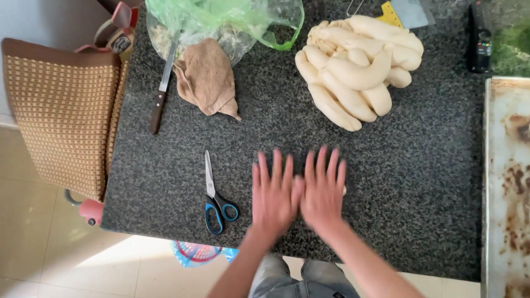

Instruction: Use scissors to cut and shape a piece of dough into a wheat-stalk pattern.

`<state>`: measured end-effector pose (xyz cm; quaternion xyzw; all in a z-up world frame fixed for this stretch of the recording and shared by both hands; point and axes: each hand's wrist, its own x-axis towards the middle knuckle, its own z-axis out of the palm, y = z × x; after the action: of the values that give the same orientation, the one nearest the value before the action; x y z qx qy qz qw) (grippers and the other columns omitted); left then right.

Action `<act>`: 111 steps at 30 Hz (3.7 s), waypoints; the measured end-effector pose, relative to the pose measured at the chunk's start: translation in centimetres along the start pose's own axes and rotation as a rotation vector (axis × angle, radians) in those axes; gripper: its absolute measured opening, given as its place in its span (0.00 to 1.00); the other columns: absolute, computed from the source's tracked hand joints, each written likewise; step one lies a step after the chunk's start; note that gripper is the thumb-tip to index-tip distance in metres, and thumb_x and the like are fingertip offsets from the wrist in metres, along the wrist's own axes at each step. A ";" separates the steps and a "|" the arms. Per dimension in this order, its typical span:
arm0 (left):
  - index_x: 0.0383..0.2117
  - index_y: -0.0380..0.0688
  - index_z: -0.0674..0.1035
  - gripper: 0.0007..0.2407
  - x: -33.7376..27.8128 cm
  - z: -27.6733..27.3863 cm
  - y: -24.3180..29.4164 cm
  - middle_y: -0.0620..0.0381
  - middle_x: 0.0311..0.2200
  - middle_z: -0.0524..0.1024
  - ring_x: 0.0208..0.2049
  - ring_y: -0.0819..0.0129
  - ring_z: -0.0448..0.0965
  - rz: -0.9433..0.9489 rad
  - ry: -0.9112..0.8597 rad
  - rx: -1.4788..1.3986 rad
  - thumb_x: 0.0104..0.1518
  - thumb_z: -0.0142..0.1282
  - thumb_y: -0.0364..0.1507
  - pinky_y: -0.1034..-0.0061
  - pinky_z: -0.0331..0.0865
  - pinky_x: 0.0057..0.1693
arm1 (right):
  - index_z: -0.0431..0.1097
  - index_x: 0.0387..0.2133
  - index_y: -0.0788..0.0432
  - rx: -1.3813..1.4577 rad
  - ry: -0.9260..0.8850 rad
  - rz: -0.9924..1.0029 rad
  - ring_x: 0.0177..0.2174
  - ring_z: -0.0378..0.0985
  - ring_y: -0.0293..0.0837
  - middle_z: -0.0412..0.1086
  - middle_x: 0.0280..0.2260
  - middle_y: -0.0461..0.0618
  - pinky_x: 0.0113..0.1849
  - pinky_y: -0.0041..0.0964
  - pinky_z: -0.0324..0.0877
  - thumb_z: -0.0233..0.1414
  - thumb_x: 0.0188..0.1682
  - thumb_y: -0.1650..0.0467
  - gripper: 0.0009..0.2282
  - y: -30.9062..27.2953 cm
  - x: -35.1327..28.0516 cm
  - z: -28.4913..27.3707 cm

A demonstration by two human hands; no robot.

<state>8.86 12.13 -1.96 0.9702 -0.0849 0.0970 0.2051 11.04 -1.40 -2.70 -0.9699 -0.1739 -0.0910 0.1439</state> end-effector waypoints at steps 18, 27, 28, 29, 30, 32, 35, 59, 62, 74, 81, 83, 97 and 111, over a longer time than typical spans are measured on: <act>0.69 0.51 0.67 0.26 -1.6 0.1 -1.6 0.44 0.72 0.57 0.71 0.34 0.53 0.128 -0.012 0.083 0.68 0.40 0.48 0.44 0.54 0.69 | 0.58 0.64 0.54 -0.042 -0.041 -0.163 0.67 0.47 0.64 0.51 0.68 0.58 0.61 0.63 0.46 0.44 0.51 0.64 0.25 1.2 -1.3 -1.6; 0.66 0.51 0.71 0.27 5.7 1.5 -4.8 0.44 0.70 0.61 0.73 0.43 0.52 0.095 -0.004 0.166 0.65 0.44 0.50 0.38 0.46 0.71 | 0.60 0.64 0.57 -0.061 -0.001 -0.047 0.66 0.46 0.63 0.52 0.66 0.62 0.61 0.65 0.42 0.40 0.59 0.57 0.25 3.4 3.7 -0.7; 0.66 0.50 0.71 0.25 4.2 0.8 -4.0 0.44 0.70 0.62 0.72 0.44 0.55 0.096 -0.032 0.145 0.66 0.43 0.48 0.40 0.48 0.71 | 0.58 0.65 0.58 -0.025 -0.065 -0.023 0.67 0.43 0.63 0.48 0.68 0.63 0.61 0.65 0.40 0.41 0.58 0.57 0.25 2.8 2.4 -1.2; 0.66 0.50 0.71 0.25 2.1 -0.5 -3.6 0.44 0.70 0.62 0.72 0.44 0.55 0.099 -0.025 0.147 0.66 0.43 0.48 0.40 0.48 0.71 | 0.58 0.65 0.58 -0.026 -0.058 -0.025 0.67 0.43 0.63 0.48 0.68 0.63 0.61 0.65 0.40 0.41 0.58 0.57 0.25 2.4 0.8 -2.8; 0.66 0.51 0.70 0.26 0.0 -1.7 -3.1 0.45 0.69 0.63 0.71 0.45 0.57 0.175 -0.062 0.110 0.63 0.48 0.48 0.43 0.51 0.70 | 0.57 0.65 0.56 -0.008 -0.128 -0.098 0.67 0.44 0.63 0.48 0.68 0.62 0.60 0.65 0.44 0.45 0.55 0.57 0.27 2.0 -0.9 -4.3; 0.67 0.53 0.69 0.28 -2.0 -3.4 -3.8 0.46 0.68 0.64 0.70 0.46 0.60 0.252 -0.085 0.075 0.61 0.52 0.48 0.46 0.54 0.69 | 0.57 0.65 0.53 0.002 -0.188 -0.178 0.66 0.46 0.62 0.48 0.68 0.61 0.59 0.64 0.49 0.50 0.51 0.57 0.29 3.1 -2.3 -5.7; 0.70 0.56 0.64 0.33 -3.1 -4.9 -6.3 0.55 0.63 0.69 0.61 0.59 0.71 0.128 -0.192 0.042 0.58 0.54 0.51 0.58 0.66 0.61 | 0.58 0.63 0.56 0.174 -0.272 -0.088 0.59 0.64 0.58 0.63 0.58 0.59 0.56 0.56 0.62 0.59 0.43 0.58 0.34 6.4 -3.1 -6.3; 0.56 0.63 0.81 0.16 0.1 -9.2 -6.7 0.48 0.43 0.82 0.46 0.42 0.82 -0.263 -0.538 -0.484 0.61 0.57 0.39 0.52 0.73 0.54 | 0.64 0.50 0.58 0.368 -0.724 -0.084 0.46 0.75 0.61 0.71 0.43 0.57 0.44 0.52 0.72 0.52 0.54 0.59 0.18 2.9 3.4 -11.2; 0.56 0.61 0.80 0.20 0.7 -9.1 -8.1 0.52 0.51 0.82 0.52 0.44 0.80 -0.264 -0.400 -0.484 0.55 0.63 0.37 0.51 0.73 0.57 | 0.68 0.47 0.58 0.320 -0.587 -0.169 0.42 0.75 0.55 0.68 0.37 0.52 0.40 0.46 0.73 0.49 0.56 0.61 0.14 3.2 4.0 -10.2; 0.52 0.64 0.82 0.16 0.4 -5.0 -11.8 0.60 0.38 0.70 0.46 0.55 0.76 0.088 -0.287 -0.053 0.57 0.62 0.41 0.60 0.77 0.48 | 0.71 0.47 0.50 0.197 -0.375 -0.210 0.41 0.70 0.45 0.65 0.37 0.42 0.40 0.43 0.69 0.53 0.52 0.59 0.14 5.1 2.2 -4.2; 0.60 0.61 0.73 0.25 -2.4 -7.7 -11.6 0.61 0.43 0.69 0.47 0.62 0.73 0.048 -0.092 0.267 0.53 0.62 0.41 0.66 0.72 0.47 | 0.71 0.48 0.50 0.254 -0.326 -0.143 0.40 0.75 0.47 0.68 0.37 0.44 0.41 0.44 0.72 0.54 0.51 0.63 0.13 5.5 2.0 -5.8; 0.58 0.56 0.74 0.23 -4.5 -8.2 -10.8 0.59 0.42 0.69 0.46 0.60 0.74 -0.039 -0.004 0.299 0.54 0.62 0.40 0.65 0.73 0.45 | 0.72 0.48 0.50 0.287 -0.291 -0.132 0.40 0.76 0.47 0.70 0.36 0.44 0.41 0.43 0.72 0.56 0.50 0.63 0.13 5.3 1.9 -6.0; 0.56 0.38 0.71 0.24 -9.7 -7.1 -6.6 0.44 0.43 0.73 0.42 0.48 0.76 -0.654 0.124 0.159 0.54 0.63 0.33 0.59 0.72 0.50 | 0.73 0.45 0.59 0.549 -0.136 0.074 0.32 0.73 0.41 0.72 0.33 0.46 0.37 0.35 0.69 0.60 0.45 0.69 0.15 5.7 0.2 -3.5; 0.45 0.41 0.77 0.19 -10.0 -5.5 -11.0 0.47 0.36 0.82 0.38 0.49 0.82 -1.006 0.079 -0.209 0.48 0.62 0.36 0.61 0.74 0.48 | 0.73 0.46 0.62 0.872 -0.155 0.169 0.35 0.77 0.38 0.75 0.39 0.47 0.39 0.30 0.72 0.54 0.49 0.71 0.13 7.5 -0.2 -4.3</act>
<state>0.58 25.57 -3.47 0.8609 0.3910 0.0137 0.3252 13.00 -9.55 -0.56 -0.8334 -0.1263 0.0757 0.5327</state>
